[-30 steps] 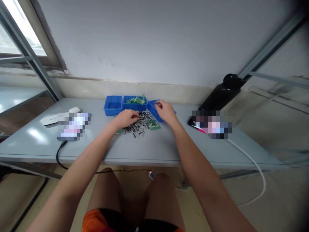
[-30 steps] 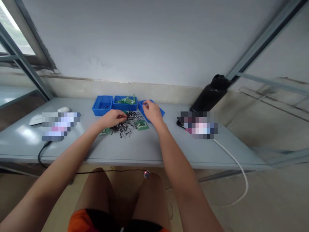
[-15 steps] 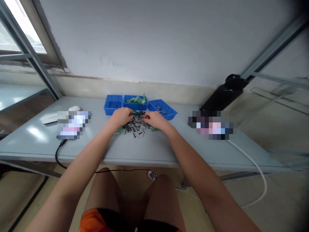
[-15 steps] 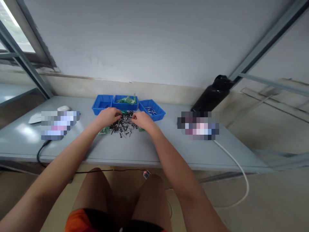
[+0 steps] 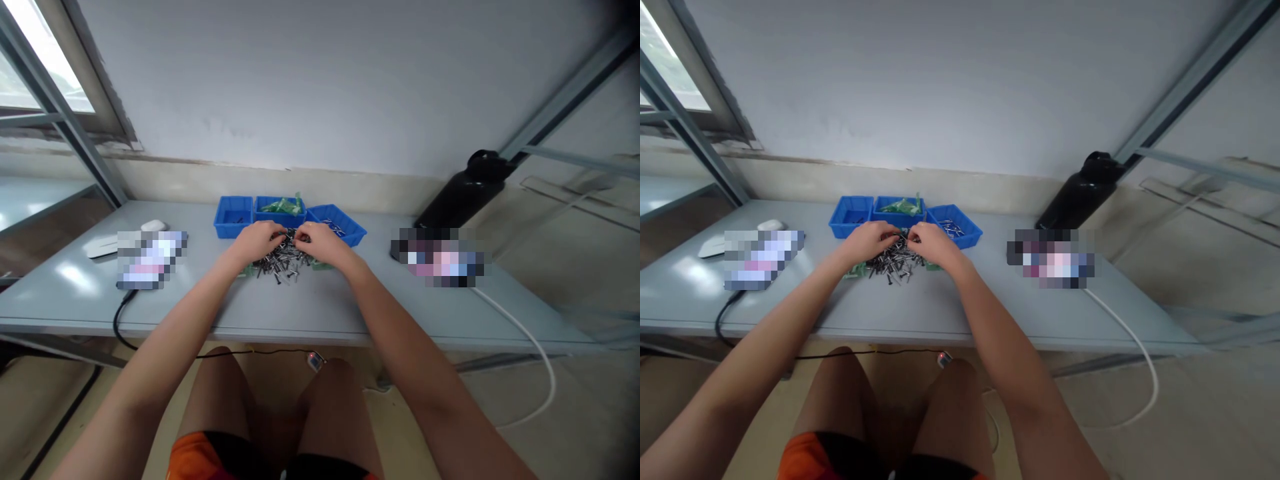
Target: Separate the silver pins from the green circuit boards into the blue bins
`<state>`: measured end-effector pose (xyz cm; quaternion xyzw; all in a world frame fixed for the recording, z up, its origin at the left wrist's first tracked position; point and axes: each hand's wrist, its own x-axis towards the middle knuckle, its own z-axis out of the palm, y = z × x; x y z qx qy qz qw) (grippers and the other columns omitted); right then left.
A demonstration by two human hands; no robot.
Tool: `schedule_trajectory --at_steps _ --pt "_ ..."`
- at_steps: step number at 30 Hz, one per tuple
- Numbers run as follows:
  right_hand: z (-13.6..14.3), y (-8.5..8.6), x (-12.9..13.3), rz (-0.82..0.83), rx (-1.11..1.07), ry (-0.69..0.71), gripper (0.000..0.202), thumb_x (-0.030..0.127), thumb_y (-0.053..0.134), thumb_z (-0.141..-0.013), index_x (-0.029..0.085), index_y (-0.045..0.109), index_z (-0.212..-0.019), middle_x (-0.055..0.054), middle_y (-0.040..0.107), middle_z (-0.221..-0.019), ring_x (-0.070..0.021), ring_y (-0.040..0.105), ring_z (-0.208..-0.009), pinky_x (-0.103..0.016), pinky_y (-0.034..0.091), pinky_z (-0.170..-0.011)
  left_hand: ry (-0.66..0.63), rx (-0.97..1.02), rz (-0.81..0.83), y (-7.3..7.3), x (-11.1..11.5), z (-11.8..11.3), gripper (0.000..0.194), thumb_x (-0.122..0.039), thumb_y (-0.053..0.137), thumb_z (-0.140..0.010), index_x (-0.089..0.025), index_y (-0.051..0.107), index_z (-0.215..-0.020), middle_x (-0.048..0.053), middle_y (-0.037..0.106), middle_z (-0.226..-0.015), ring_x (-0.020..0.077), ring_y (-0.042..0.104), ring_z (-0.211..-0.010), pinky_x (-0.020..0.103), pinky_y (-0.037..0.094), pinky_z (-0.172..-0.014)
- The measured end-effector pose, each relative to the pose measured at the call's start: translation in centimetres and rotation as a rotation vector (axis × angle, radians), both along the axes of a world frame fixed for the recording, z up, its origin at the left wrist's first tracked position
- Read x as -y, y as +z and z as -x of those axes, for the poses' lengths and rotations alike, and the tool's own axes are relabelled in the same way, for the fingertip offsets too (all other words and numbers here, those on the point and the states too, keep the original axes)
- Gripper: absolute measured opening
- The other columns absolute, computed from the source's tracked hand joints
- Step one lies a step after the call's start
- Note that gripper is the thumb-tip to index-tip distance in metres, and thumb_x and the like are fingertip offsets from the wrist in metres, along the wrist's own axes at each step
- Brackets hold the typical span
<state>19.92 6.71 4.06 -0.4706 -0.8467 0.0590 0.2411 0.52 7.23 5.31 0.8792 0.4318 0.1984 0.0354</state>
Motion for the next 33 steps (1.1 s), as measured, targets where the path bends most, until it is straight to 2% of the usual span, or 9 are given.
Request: schedule_trajectory --at_steps 7,11,14,17,21,27,33 --pt "0.15 0.53 0.44 -0.055 -0.085 0.066 0.012 0.022 0.053 -0.085 0.019 0.064 -0.081 -0.006 0.064 -0.088 -0.019 0.059 -0.086 -0.032 0.043 -0.079 0.009 0.072 -0.049 -0.07 -0.37 0.28 0.024 -0.024 0.049 -0.089 -0.019 0.07 -0.098 0.008 0.07 -0.097 0.0212 0.063 -0.089 0.031 0.047 -0.076" --pt "-0.11 0.68 0.36 -0.078 -0.114 0.007 0.013 0.026 0.053 -0.088 0.018 0.063 -0.086 -0.006 0.064 -0.087 -0.0183 0.059 -0.083 -0.031 0.043 -0.077 -0.005 0.159 -0.087 -0.01 -0.44 0.25 0.022 -0.024 0.048 -0.09 -0.018 0.069 -0.094 0.007 0.07 -0.093 0.0187 0.062 -0.083 0.029 0.046 -0.074" --pt "-0.39 0.81 0.22 -0.084 -0.138 -0.051 0.017 0.026 0.049 -0.09 0.019 0.063 -0.088 -0.006 0.066 -0.086 -0.0184 0.059 -0.08 -0.03 0.042 -0.074 0.033 0.275 -0.154 0.18 -0.43 0.16 0.021 -0.025 0.049 -0.091 -0.016 0.068 -0.091 0.006 0.069 -0.09 0.0171 0.061 -0.077 0.028 0.046 -0.072" --pt "-0.44 0.97 0.23 -0.076 -0.187 -0.034 0.018 0.025 0.047 -0.091 0.018 0.064 -0.089 -0.006 0.067 -0.087 -0.0182 0.06 -0.08 -0.03 0.042 -0.074 0.041 0.353 -0.194 0.32 -0.45 0.11 0.018 -0.023 0.05 -0.091 -0.015 0.066 -0.09 0.006 0.068 -0.086 0.0165 0.06 -0.075 0.028 0.045 -0.071" --pt "-0.23 1.01 0.32 -0.059 -0.291 -0.056 0.018 0.03 0.051 -0.09 0.019 0.064 -0.095 -0.006 0.068 -0.085 -0.0177 0.061 -0.076 -0.03 0.043 -0.071 0.034 0.341 -0.174 0.17 -0.48 0.03 0.016 -0.021 0.051 -0.09 -0.016 0.066 -0.089 0.006 0.068 -0.085 0.0163 0.06 -0.074 0.028 0.045 -0.07" --pt "-0.4 0.79 0.13 -0.06 -0.311 -0.05 0.022 0.031 0.052 -0.09 0.02 0.062 -0.106 -0.005 0.068 -0.084 -0.0178 0.061 -0.075 -0.03 0.043 -0.071 0.038 0.343 -0.164 -0.18 -0.69 0.08 0.016 -0.022 0.051 -0.09 -0.017 0.067 -0.09 0.006 0.069 -0.087 0.0161 0.061 -0.074 0.028 0.045 -0.07" --pt "-0.59 0.31 -0.44 -0.097 -0.268 0.035 0.02 0.031 0.048 -0.093 0.02 0.065 -0.094 -0.005 0.068 -0.086 -0.0179 0.06 -0.078 -0.03 0.042 -0.073 0.021 0.409 -0.142 0.13 -0.47 -0.03 0.014 -0.02 0.054 -0.088 -0.016 0.067 -0.087 0.006 0.069 -0.084 0.0151 0.06 -0.072 0.027 0.046 -0.069"
